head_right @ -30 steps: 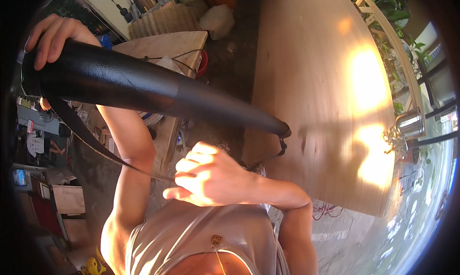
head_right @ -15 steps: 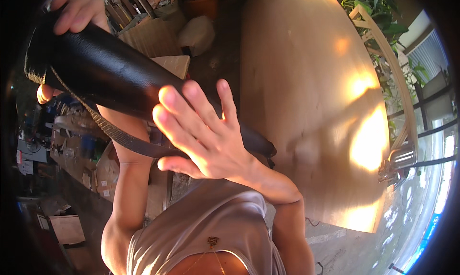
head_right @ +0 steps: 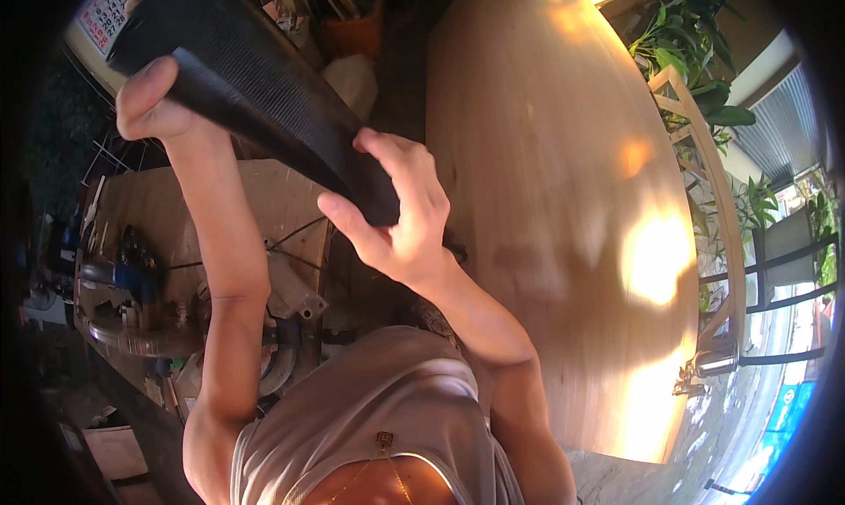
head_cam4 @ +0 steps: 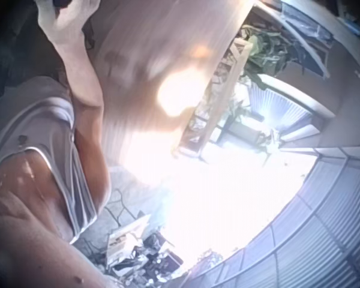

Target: The person uses a spray gun to apply black paint to a long cylindrical object, likely a bag or case, in an outdoor workshop area. They rotate the object to cover different sides, then move indoors to inspect the painted surface and handle the object's strap and zipper.

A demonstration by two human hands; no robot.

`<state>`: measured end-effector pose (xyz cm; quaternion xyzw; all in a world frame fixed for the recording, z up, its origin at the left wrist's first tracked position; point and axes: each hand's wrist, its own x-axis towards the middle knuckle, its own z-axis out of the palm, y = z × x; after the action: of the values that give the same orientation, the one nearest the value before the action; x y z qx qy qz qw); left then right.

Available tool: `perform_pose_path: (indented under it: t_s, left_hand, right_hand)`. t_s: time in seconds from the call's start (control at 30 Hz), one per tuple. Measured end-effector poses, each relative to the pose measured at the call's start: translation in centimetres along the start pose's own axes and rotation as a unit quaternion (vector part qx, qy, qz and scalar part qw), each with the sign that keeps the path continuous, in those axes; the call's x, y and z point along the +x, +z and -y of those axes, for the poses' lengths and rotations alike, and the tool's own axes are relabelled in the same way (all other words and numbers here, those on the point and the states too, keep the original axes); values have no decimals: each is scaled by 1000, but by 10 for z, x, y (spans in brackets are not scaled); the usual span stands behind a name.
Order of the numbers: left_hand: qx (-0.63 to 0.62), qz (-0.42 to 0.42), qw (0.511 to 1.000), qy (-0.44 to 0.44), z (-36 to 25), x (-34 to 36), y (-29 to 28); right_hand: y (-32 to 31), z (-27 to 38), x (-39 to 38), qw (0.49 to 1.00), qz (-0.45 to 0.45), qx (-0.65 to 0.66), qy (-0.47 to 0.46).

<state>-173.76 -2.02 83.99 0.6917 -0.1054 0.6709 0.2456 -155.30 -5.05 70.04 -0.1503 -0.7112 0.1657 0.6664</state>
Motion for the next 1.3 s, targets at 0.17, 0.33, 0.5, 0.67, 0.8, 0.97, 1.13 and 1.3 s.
perform_pose_path:
  t_s: [0.17,0.33,0.5,0.67,0.8,0.97,1.13,1.3]
  left_hand:
    - [100,-135,986,10,27,-9,-39]
    - [142,-83,986,-4,52,-16,-96]
    - [223,-212,951,-45,80,-54,-156]
    - [279,-220,933,-67,123,-80,-205]
    - [234,-204,949,-58,154,-78,-246]
    - [258,-187,946,-61,203,-61,-291]
    - [266,-170,945,-82,251,-41,-339]
    - [277,-169,938,-121,313,-25,-387]
  right_hand:
    - [27,-45,33,962,100,78,240]
    - [42,-114,72,932,132,174,288]
    - [76,-179,94,956,209,102,181]
    - [112,-262,89,937,243,93,235]
    - [134,-313,105,948,243,99,180]
    - [142,-377,139,977,178,55,104]
    - [143,-445,196,986,164,-34,24]
    - [173,-492,227,974,208,68,62]
